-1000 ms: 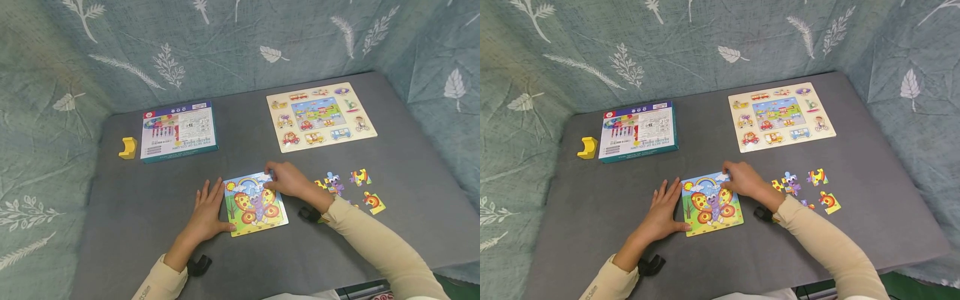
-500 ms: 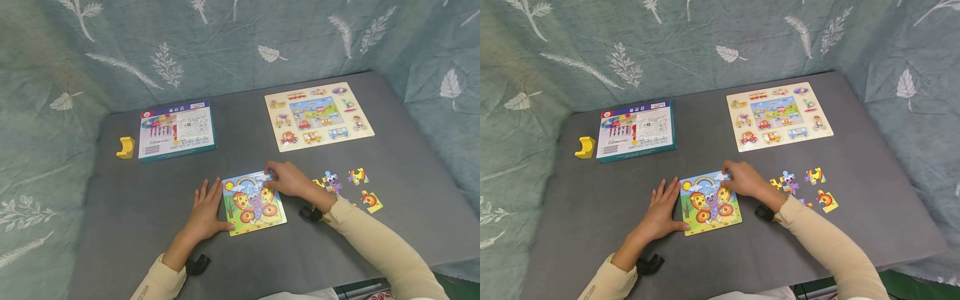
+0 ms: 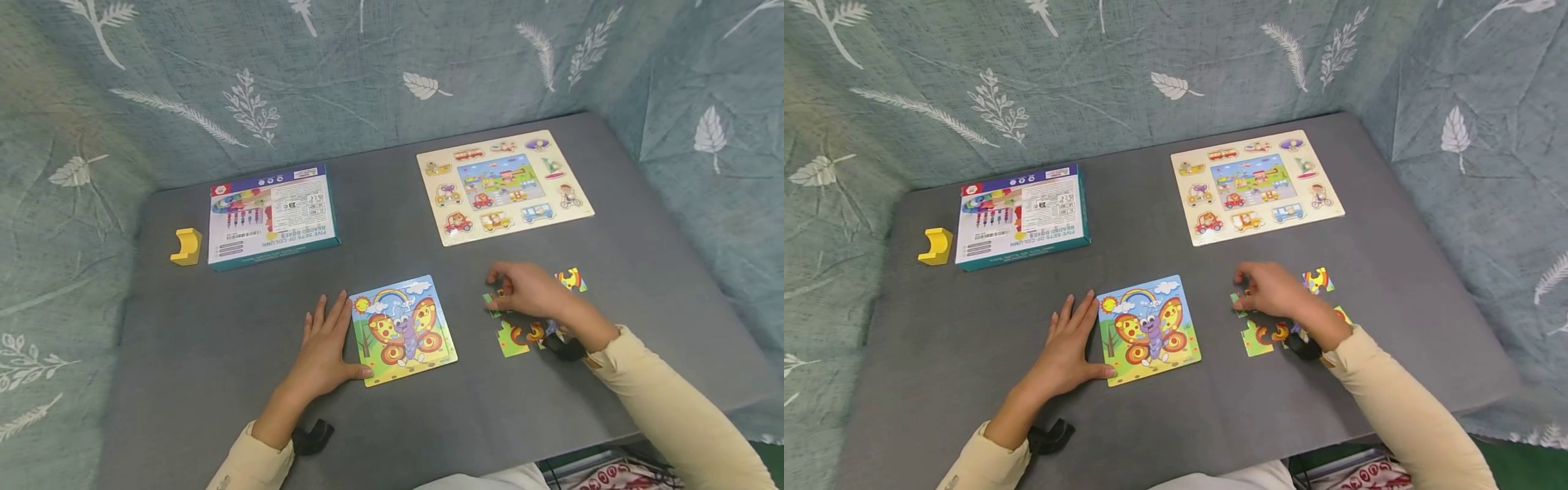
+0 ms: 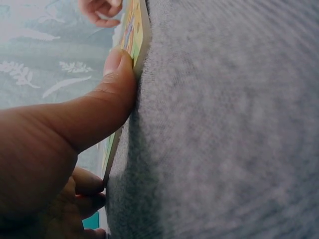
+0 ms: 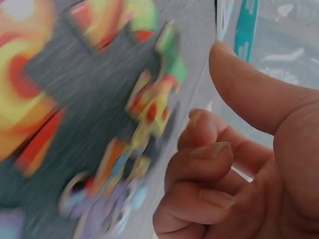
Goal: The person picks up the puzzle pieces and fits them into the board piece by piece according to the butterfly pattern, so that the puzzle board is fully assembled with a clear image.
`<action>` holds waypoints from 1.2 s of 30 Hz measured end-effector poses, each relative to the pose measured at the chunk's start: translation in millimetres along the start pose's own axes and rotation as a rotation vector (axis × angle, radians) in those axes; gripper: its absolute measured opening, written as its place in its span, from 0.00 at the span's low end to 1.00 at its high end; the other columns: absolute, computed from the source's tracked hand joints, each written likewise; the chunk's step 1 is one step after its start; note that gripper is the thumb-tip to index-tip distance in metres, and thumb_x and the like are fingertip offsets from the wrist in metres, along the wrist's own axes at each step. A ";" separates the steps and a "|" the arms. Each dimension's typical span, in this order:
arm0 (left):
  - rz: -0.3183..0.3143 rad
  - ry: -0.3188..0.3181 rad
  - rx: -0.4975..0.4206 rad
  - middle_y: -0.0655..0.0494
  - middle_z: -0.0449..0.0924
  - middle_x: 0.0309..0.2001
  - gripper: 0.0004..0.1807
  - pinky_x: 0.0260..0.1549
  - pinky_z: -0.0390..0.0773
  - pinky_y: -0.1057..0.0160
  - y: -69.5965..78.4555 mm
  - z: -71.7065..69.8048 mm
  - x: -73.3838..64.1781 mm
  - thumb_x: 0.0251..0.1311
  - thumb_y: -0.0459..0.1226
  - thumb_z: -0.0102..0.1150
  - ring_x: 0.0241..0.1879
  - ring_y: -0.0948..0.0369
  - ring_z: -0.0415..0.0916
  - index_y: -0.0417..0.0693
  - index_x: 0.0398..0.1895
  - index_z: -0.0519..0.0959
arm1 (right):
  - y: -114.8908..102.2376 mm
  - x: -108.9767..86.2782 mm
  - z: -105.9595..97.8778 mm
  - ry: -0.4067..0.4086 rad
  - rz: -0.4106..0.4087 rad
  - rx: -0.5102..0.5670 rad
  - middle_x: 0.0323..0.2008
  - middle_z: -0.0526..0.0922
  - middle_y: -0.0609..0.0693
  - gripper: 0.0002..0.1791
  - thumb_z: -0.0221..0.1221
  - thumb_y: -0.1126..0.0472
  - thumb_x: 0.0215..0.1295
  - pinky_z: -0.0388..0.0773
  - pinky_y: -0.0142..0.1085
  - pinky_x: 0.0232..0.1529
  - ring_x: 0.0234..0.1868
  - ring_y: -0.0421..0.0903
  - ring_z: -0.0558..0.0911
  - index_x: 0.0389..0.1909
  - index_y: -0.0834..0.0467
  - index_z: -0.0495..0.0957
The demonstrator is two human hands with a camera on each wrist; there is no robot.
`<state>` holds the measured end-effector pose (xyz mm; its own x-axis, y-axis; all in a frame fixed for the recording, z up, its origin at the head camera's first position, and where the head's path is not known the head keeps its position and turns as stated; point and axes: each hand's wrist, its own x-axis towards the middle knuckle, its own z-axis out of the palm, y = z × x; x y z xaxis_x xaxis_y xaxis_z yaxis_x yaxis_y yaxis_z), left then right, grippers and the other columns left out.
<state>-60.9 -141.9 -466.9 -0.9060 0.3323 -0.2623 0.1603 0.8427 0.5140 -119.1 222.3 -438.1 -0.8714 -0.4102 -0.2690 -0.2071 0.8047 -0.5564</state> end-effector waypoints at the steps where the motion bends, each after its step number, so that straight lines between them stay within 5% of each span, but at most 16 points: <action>1: -0.002 -0.003 0.001 0.46 0.39 0.78 0.69 0.69 0.35 0.35 0.3 -0.5 0.1 0.34 0.51 0.79 0.76 0.42 0.27 0.41 0.76 0.44 | 3.4 -2.8 -0.6 -0.008 0.009 -0.004 0.19 0.74 0.45 0.21 0.71 0.57 0.52 0.69 0.35 0.28 0.19 0.40 0.69 0.44 0.62 0.77; 14: -0.002 -0.007 -0.010 0.46 0.38 0.78 0.69 0.70 0.34 0.37 1.1 -1.4 -1.2 0.34 0.50 0.80 0.76 0.43 0.26 0.41 0.76 0.44 | 17.7 -11.4 3.4 0.024 0.062 -0.060 0.21 0.71 0.46 0.21 0.74 0.57 0.47 0.66 0.35 0.26 0.22 0.42 0.67 0.38 0.58 0.74; 25: -0.007 -0.011 0.002 0.47 0.38 0.78 0.69 0.70 0.33 0.37 2.5 -3.1 -1.9 0.35 0.50 0.79 0.76 0.43 0.26 0.42 0.76 0.44 | 15.3 -7.7 -0.8 0.063 0.013 -0.065 0.18 0.68 0.45 0.18 0.72 0.58 0.49 0.61 0.33 0.25 0.20 0.41 0.66 0.27 0.56 0.69; 36: -0.016 -0.006 0.012 0.48 0.38 0.78 0.69 0.70 0.34 0.37 2.0 -1.6 -2.9 0.34 0.50 0.80 0.76 0.44 0.27 0.42 0.76 0.45 | -23.6 9.6 -0.8 0.008 -0.076 0.039 0.17 0.75 0.44 0.13 0.64 0.57 0.62 0.72 0.34 0.23 0.16 0.37 0.78 0.27 0.54 0.68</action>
<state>-58.6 -141.9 -463.8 -0.9062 0.3214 -0.2747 0.1511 0.8530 0.4996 -122.9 199.7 -426.9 -0.8573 -0.4662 -0.2185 -0.2558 0.7539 -0.6051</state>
